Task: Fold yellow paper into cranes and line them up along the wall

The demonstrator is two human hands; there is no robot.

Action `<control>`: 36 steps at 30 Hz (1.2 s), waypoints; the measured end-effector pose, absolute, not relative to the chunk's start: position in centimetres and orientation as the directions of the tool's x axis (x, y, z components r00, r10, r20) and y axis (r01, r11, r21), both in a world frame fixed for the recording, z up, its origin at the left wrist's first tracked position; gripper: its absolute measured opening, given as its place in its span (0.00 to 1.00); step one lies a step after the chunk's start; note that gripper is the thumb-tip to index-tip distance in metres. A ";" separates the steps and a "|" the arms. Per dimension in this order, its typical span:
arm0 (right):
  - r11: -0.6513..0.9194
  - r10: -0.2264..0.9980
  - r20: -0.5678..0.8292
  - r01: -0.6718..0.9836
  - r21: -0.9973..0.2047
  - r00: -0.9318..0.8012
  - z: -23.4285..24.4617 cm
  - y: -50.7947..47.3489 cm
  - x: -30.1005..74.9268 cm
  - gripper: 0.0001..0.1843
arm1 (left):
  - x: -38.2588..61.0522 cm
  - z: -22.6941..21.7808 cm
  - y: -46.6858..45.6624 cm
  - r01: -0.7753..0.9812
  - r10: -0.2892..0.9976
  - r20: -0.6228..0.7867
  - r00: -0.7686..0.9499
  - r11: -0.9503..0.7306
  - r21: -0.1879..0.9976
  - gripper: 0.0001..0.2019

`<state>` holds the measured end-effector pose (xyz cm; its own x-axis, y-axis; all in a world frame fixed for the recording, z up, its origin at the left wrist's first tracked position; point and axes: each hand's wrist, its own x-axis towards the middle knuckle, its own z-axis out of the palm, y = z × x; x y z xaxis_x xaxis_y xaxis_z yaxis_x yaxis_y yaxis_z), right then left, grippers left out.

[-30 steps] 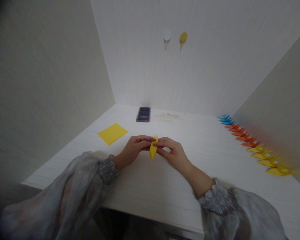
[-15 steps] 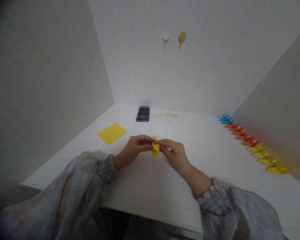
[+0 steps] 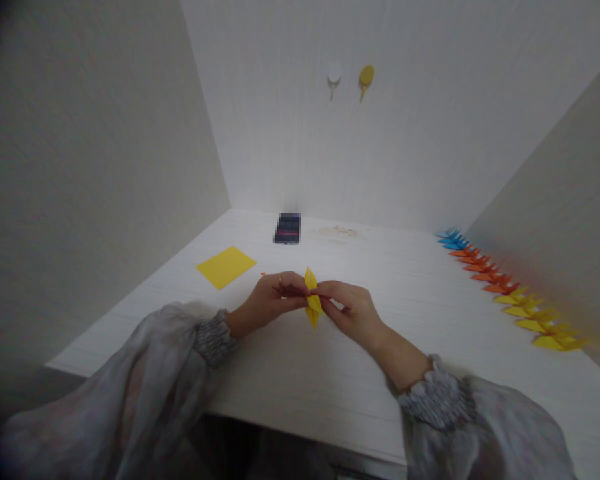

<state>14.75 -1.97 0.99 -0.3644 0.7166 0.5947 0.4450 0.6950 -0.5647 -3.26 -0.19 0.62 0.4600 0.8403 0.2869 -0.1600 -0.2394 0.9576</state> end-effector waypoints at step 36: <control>0.169 0.984 0.170 -0.015 -0.986 -0.047 0.3 -2.1 12.0 0.09 | -2.5 -0.2 0.0 -0.214 0.928 0.169 0.333 -0.101 0.972 0.09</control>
